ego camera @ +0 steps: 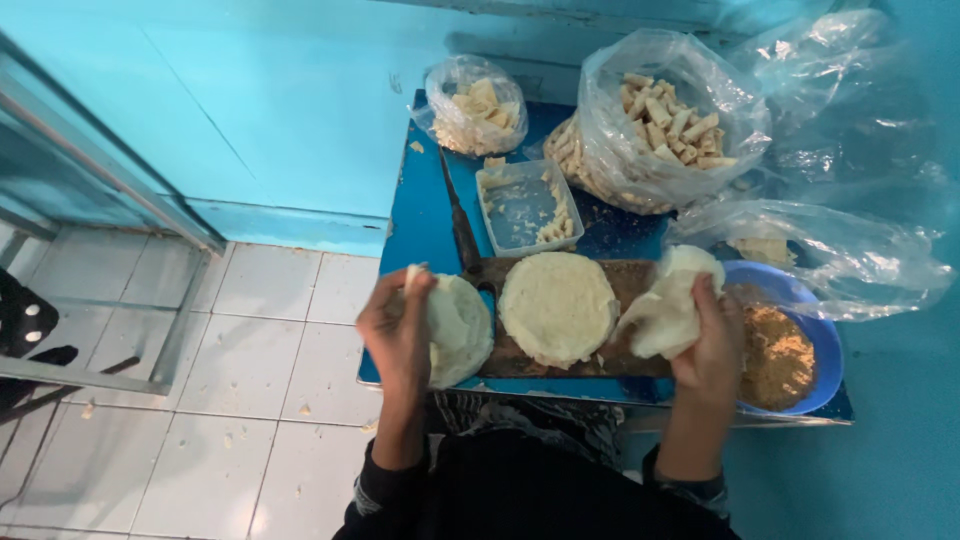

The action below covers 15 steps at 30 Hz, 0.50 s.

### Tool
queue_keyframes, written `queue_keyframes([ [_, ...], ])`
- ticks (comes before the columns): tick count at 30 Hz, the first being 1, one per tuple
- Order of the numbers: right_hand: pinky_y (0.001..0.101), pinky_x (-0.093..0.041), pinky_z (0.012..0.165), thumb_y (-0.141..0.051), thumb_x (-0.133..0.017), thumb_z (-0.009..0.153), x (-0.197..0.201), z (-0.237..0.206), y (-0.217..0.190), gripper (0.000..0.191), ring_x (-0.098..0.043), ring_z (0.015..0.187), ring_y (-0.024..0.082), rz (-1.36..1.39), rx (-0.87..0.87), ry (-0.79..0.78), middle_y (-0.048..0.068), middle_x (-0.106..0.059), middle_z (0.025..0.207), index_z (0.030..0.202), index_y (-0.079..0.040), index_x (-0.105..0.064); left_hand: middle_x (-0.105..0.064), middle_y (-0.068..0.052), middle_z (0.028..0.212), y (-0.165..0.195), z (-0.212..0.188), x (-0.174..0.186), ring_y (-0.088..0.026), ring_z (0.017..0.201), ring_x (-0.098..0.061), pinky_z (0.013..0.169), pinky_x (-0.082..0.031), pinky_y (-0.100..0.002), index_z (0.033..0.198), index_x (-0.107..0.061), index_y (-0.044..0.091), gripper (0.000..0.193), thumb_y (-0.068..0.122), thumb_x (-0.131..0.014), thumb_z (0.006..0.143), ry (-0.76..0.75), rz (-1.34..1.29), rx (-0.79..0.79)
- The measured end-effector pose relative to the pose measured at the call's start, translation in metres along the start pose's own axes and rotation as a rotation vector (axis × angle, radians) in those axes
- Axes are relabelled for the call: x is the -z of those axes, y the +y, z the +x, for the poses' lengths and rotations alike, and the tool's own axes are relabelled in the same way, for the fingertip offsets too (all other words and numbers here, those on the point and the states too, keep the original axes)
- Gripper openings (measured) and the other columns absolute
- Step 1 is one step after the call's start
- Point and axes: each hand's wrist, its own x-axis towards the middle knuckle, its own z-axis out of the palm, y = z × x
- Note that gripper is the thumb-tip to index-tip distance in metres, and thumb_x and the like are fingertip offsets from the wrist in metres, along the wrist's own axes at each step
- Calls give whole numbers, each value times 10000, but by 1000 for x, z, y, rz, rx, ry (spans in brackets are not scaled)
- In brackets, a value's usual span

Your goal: The person sits at a small table and peels thin outer layers off round cassava cakes by hand, tearing the peel away and setting pieces aside. They then hold a cake on a wooden cutting board and slice it into pieces with a knife.

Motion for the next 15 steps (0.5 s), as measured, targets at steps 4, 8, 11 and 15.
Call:
queue_keyframes([
  [4,373,-590,688,-290,-694,1005,-5,-9,-2,323,-723,831,211,-15,-197,-42,86,-722,1022,1200,-36,-648,-726,-91,1029,2,-2,-21,-211,862,-700,758,-546,-314,1168,-718,18,377,258,-803,890,-428,333,-314],
  [8,351,-592,708,-310,-675,1011,-25,-30,12,369,-723,832,209,-16,-303,-143,114,-723,1012,1209,-1,-635,-694,-131,1077,12,-24,-34,-268,976,-693,827,-558,-378,1165,-695,3,580,322,-885,720,-641,197,-483],
  [11,346,-591,738,-327,-636,1004,-41,-39,20,406,-723,878,197,40,-334,-265,118,-729,1053,1237,5,-623,-649,-159,1065,18,-44,-38,-295,949,-679,763,-557,-383,1147,-671,-14,609,336,-882,696,-695,225,-537],
  [15,348,-578,743,-313,-622,1043,-48,-40,22,394,-708,894,187,74,-322,-282,108,-714,1072,1287,-4,-616,-680,-99,1045,18,-45,-42,-265,907,-717,771,-570,-369,1051,-699,30,175,167,-765,964,-722,292,-444],
])
